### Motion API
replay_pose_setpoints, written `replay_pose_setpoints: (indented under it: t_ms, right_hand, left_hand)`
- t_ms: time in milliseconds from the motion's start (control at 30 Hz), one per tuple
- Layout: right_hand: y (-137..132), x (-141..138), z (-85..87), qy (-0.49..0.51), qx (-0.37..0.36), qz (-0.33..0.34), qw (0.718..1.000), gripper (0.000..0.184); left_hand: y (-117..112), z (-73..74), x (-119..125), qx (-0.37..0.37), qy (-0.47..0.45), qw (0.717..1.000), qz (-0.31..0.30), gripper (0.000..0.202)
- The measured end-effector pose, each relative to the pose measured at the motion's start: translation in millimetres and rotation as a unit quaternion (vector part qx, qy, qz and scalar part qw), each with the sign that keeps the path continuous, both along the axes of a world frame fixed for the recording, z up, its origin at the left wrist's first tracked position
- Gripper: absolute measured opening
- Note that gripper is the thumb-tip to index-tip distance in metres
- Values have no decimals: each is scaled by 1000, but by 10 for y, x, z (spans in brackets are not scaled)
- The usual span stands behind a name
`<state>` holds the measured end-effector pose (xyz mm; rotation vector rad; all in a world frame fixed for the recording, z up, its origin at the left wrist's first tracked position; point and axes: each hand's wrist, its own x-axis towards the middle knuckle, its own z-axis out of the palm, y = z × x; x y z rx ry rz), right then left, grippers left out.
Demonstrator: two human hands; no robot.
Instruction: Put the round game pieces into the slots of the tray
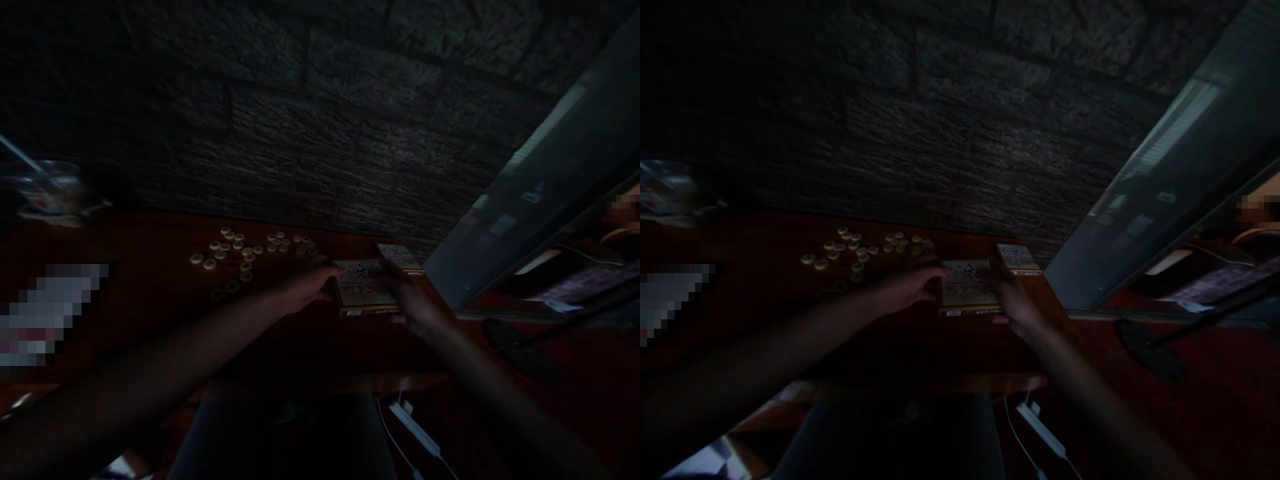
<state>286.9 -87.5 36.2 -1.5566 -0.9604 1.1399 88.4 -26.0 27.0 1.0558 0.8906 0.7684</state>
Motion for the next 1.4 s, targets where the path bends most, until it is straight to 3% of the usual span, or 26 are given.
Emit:
replay_pose_setpoints:
  t_ms: [133,233,467,633,767,867,967,1133,1400]
  right_hand:
    - [-226,461,-87,-80,-17,-28,996,67]
    - [-234,821,-161,-183,89,24,979,49]
    - [-178,1376,-323,-231,99,28,968,54]
    - [-182,1559,-437,-235,82,39,968,64]
    - [-145,1706,-490,-299,71,28,951,64]
    - [-125,1765,-495,-358,63,16,932,62]
    - [-127,1763,-491,-416,56,13,908,56]
    - [-126,1751,-551,-458,55,-9,887,52]
    - [-36,1817,-679,-410,56,-1,910,55]
  left_hand:
    - [-105,-86,430,-14,33,998,-44,11]
    - [-109,-158,771,-2,68,995,-68,16]
    - [23,-280,1272,128,176,970,-112,20]
    - [85,-330,1365,290,257,916,-98,15]
    - [-56,-389,1371,401,271,872,-72,44]
    - [-219,-463,1368,507,280,809,-97,68]
    - [-315,-527,1374,556,294,770,-107,66]
    - [-345,-547,1403,548,305,771,-111,61]
    - [-343,-569,1419,566,329,748,-109,66]
